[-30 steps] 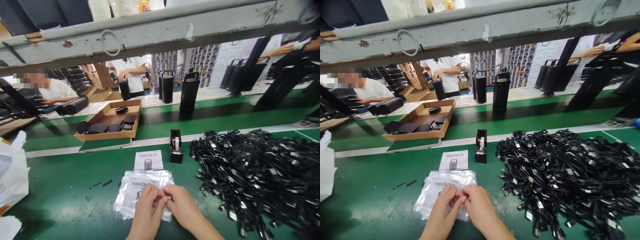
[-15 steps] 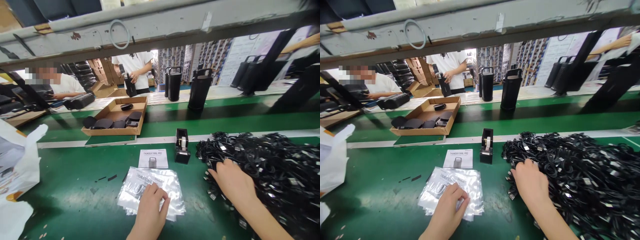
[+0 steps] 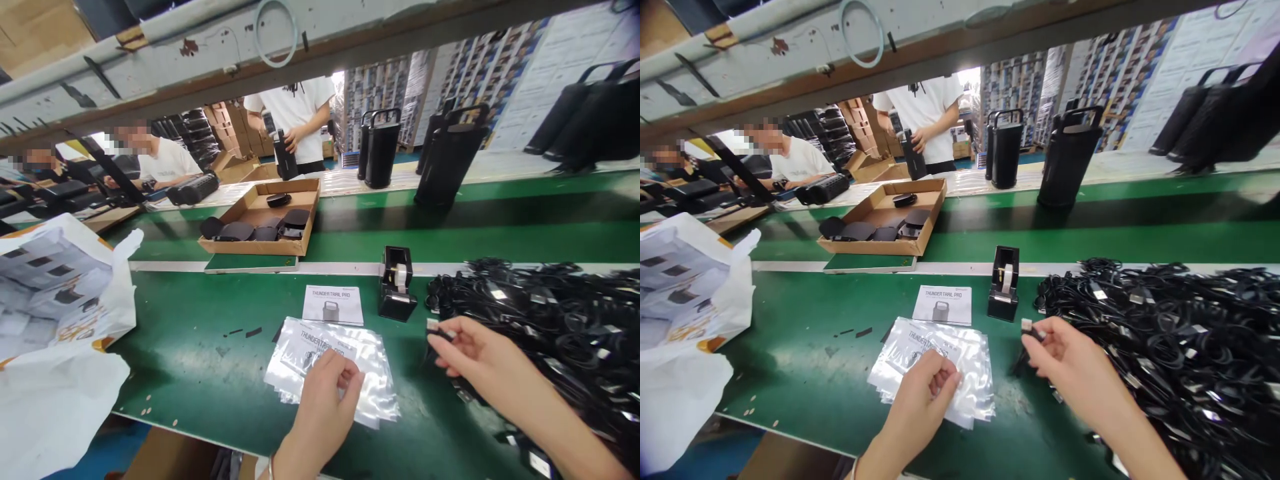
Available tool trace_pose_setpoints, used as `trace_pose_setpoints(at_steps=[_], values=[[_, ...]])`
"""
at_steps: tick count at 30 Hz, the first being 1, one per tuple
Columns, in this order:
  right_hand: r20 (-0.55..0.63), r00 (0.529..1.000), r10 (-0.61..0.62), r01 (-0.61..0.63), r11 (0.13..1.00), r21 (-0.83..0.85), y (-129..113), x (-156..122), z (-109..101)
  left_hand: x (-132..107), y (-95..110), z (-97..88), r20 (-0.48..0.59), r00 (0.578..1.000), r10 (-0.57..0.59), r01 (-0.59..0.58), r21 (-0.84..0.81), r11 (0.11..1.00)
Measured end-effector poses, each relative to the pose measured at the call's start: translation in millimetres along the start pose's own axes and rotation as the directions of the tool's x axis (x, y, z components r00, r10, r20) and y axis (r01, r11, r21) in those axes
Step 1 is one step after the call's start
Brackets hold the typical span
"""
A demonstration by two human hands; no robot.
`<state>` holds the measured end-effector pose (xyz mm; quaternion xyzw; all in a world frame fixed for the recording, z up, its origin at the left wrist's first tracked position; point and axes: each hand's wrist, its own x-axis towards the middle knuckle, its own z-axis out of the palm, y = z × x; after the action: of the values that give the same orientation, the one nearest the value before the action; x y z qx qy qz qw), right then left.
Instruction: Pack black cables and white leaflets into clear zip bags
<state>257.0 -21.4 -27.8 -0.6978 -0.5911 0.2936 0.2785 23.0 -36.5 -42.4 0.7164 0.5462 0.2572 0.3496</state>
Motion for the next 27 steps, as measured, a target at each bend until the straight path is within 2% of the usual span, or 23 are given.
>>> trace_pose_setpoints(at_steps=[1,2,3,5,8,13,15,17,18,20,23,27], values=[[0.036,0.999,0.015,-0.024,0.963,0.267,-4.0,-8.4,9.3,0.4,-0.1,0.1,-0.006,1.0,-0.018,0.018,-0.019,1.0],[0.07,0.997,0.043,-0.07,0.884,0.463,-8.0,-16.4,19.3,0.7,-0.2,0.5,-0.012,0.999,-0.038,0.038,-0.042,0.998],[0.079,0.994,0.075,-0.107,0.798,0.593,-11.4,-23.4,29.5,0.8,-0.1,1.0,-0.013,0.998,-0.059,0.058,-0.069,0.996],[0.049,0.987,0.151,-0.142,0.704,0.696,-15.3,-33.6,48.7,0.6,0.6,2.2,-0.015,0.995,-0.099,0.096,-0.133,0.987],[-0.041,0.976,0.214,-0.114,0.662,0.74,-13.6,-41.3,72.2,-0.8,2.3,3.4,-0.021,0.993,-0.113,0.105,-0.235,0.966],[-0.073,0.982,0.172,-0.076,0.724,0.685,-14.9,-46.3,91.2,-3.5,5.9,2.8,-0.079,0.996,-0.046,0.018,-0.324,0.946],[-0.067,0.995,0.078,-0.023,0.802,0.596,-23.3,-46.1,87.4,-3.3,8.4,1.3,-0.115,0.993,-0.013,-0.023,-0.311,0.95],[0.007,0.993,-0.12,0.105,0.895,0.433,-36.1,-44.4,76.0,-1.6,12.1,-1.9,-0.151,0.988,0.021,-0.066,-0.299,0.952],[0.073,0.97,-0.231,0.192,0.918,0.348,-43.9,-43.0,68.2,-0.1,14.4,-4.5,-0.174,0.984,0.032,-0.084,-0.303,0.949],[0.212,0.89,-0.403,0.357,0.907,0.226,-61.3,-38.3,50.9,3.8,19.4,-12.5,-0.23,0.972,0.035,-0.112,-0.327,0.938],[0.324,0.774,-0.544,0.525,0.837,0.152,-90.7,-25.4,27.3,10.3,24.9,-30.8,-0.315,0.949,0.014,-0.141,-0.384,0.913],[0.368,0.638,-0.676,0.689,0.715,0.118,-130.6,-1.9,4.5,15.1,20.7,-56.7,-0.386,0.923,-0.008,-0.201,-0.499,0.843]])
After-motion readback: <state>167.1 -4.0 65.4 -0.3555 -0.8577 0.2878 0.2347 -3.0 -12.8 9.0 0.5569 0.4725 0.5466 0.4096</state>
